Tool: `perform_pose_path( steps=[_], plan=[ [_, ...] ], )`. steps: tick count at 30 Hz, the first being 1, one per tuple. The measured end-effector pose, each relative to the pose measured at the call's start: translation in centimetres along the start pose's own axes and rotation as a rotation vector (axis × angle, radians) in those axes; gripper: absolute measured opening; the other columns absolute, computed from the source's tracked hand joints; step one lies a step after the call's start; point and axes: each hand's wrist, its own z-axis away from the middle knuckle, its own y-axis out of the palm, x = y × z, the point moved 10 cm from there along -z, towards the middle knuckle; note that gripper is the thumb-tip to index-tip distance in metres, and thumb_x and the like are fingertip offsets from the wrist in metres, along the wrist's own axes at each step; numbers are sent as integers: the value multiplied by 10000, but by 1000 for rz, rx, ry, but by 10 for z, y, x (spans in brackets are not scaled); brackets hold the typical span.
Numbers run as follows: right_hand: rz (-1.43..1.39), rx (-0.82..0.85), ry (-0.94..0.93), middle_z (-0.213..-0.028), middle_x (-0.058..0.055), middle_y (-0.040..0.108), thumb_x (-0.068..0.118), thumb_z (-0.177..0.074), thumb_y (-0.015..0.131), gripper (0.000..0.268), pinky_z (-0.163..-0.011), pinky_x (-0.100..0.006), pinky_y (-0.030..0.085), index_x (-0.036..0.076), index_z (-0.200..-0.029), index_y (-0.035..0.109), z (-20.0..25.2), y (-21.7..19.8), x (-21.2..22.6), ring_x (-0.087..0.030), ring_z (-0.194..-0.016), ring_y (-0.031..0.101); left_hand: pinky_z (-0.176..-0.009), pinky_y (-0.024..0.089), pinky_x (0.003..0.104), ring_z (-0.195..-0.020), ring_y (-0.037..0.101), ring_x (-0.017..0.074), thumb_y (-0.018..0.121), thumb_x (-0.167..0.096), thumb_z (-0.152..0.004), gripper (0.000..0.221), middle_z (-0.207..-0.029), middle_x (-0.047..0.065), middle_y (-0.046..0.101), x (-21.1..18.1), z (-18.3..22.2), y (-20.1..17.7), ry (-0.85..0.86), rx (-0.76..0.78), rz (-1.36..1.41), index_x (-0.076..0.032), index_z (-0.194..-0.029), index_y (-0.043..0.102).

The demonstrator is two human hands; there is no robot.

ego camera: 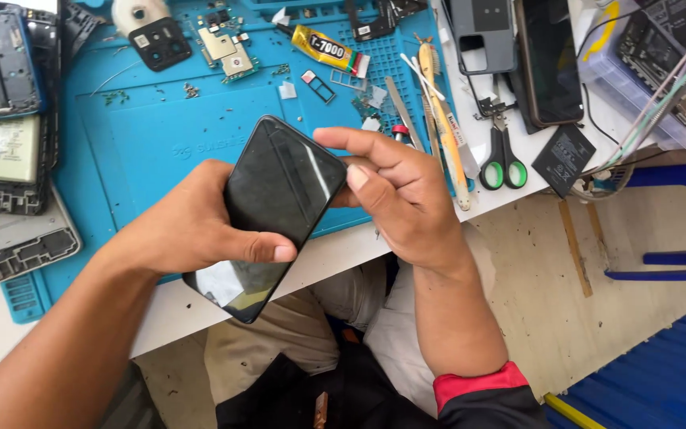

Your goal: Repairing a mobile phone by removing internal screws and prying open the back cover

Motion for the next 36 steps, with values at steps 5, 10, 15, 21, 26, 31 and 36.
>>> perform_pose_path(
  steps=[5,10,15,21,26,31,36],
  plan=[
    [53,-8,-40,-1178,-213,711,156,-1067,548,385,-945,-443,702,-73,-1376,566,1,-5,-2,-303,-1064,742,-556,486,275,-683,516,118,943,-193,-682,314,-712,-16,591,1,0,0,0,16,16,-3,-799,723],
    [27,-31,-24,-1114,-227,719,128,-1044,573,354,-874,-458,717,-92,-1320,596,0,-10,-5,-360,-959,777,-550,466,284,-687,501,132,960,-183,-657,327,-716,-10,571,5,-1,0,-50,12,-8,7,-795,732],
    [-34,-34,32,-1016,-253,740,117,-1027,588,333,-796,-457,713,-84,-1293,613,3,-12,-9,-393,-881,796,-546,471,295,-684,505,143,964,-163,-643,345,-725,4,579,11,-2,1,-87,37,8,17,-828,735],
    [150,137,48,-762,-1,611,206,-1052,557,393,-870,-309,630,-67,-1334,566,6,-6,1,-231,-873,781,-401,353,286,-541,430,115,1006,-168,-626,402,-598,-10,505,15,-1,3,-94,83,-17,-29,-712,639],
    [129,92,42,-992,-216,755,133,-1031,565,343,-847,-342,655,-90,-1291,577,8,-10,-5,-302,-918,792,-419,321,293,-563,383,129,1011,-161,-647,431,-619,-13,446,12,-2,4,-113,98,-61,-37,-737,608],
    [41,78,114,-905,-253,759,83,-1007,570,296,-753,-340,654,-77,-1253,609,9,-13,-10,-320,-841,798,-417,346,317,-562,424,144,1032,-172,-590,435,-607,14,499,17,-2,1,-223,65,-122,5,-718,656],
    [-45,59,164,-800,-172,721,91,-989,609,329,-758,-382,680,-102,-1254,598,12,-15,-19,-365,-793,796,-428,396,315,-559,469,133,1030,-189,-574,419,-602,15,540,13,0,-1,-240,49,-162,12,-694,681]
  ],
)
